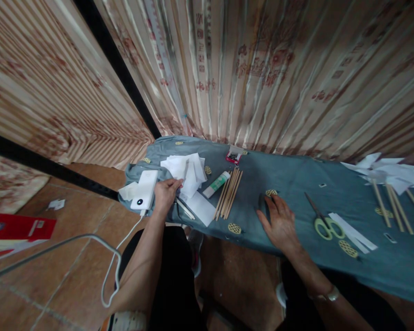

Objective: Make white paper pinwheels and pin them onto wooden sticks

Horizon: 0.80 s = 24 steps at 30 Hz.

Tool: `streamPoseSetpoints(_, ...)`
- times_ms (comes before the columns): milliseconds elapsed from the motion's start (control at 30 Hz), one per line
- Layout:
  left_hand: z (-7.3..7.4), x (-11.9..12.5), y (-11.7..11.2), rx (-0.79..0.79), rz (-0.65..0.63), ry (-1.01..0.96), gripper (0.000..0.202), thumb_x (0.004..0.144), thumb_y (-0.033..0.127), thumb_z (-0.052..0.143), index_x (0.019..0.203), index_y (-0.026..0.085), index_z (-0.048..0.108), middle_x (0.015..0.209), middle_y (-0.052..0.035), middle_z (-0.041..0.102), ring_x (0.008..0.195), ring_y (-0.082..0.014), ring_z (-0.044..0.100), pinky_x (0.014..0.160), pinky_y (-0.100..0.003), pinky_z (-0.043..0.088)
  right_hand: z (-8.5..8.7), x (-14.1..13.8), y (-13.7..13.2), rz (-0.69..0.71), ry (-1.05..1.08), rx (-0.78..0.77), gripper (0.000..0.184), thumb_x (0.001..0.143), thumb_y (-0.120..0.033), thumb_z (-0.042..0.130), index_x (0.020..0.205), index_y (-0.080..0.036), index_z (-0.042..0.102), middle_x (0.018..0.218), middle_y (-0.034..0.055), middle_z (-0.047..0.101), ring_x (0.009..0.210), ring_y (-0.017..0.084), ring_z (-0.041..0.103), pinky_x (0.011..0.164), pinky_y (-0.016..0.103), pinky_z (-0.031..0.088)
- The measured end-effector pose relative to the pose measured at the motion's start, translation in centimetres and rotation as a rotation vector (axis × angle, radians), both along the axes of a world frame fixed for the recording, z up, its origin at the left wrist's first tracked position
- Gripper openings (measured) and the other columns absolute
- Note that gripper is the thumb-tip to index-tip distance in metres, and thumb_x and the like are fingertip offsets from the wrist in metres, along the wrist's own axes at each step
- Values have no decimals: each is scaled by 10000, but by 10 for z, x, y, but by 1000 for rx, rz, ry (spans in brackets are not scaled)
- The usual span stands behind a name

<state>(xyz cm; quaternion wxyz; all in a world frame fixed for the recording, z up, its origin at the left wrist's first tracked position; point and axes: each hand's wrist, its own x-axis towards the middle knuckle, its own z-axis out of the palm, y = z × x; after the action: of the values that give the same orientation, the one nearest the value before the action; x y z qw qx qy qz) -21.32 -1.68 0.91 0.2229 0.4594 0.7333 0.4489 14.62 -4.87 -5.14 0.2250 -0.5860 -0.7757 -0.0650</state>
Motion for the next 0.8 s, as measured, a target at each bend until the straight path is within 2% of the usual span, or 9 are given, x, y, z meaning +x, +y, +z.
streamPoseSetpoints(133,-3,-2,2,43,28,39,191,659,339,679,576,168,696,570,-12,659,553,-143,581,553,-238,431,2,-1,0,-8,-4,4,494,970,-438,387,1267,-83,557,1346,236,551,1247,355,511,946,486,461)
streamPoseSetpoints(233,-2,1,2,99,58,87,166,664,310,664,691,157,722,669,-33,696,609,-165,628,602,-257,481,2,-2,0,-7,-9,9,499,971,-440,383,1261,-74,561,1343,235,554,1239,355,518,948,480,462)
streamPoseSetpoints(400,5,17,-5,188,-40,332,199,736,287,602,813,165,740,863,-77,746,802,-214,676,775,-313,522,0,-1,0,-1,-20,21,505,973,-446,381,1256,-70,564,1339,232,560,1241,354,518,956,476,458)
streamPoseSetpoints(467,7,24,-7,192,-85,389,200,772,275,576,832,173,738,904,-82,751,807,-209,678,787,-312,523,1,0,0,0,-19,20,502,973,-444,383,1258,-72,564,1340,232,558,1241,352,517,955,475,458)
streamPoseSetpoints(567,7,30,-8,132,-124,361,204,798,259,564,870,173,735,915,-76,753,721,-179,678,734,-283,529,2,-1,0,2,-7,4,502,970,-443,390,1263,-72,560,1347,236,551,1247,352,511,953,479,457)
streamPoseSetpoints(800,3,26,-8,21,-93,246,298,817,296,556,989,126,732,770,-74,744,655,-192,691,692,-282,526,1,0,-1,4,50,-42,506,967,-446,389,1295,-90,536,1378,237,524,1287,353,482,983,504,438)
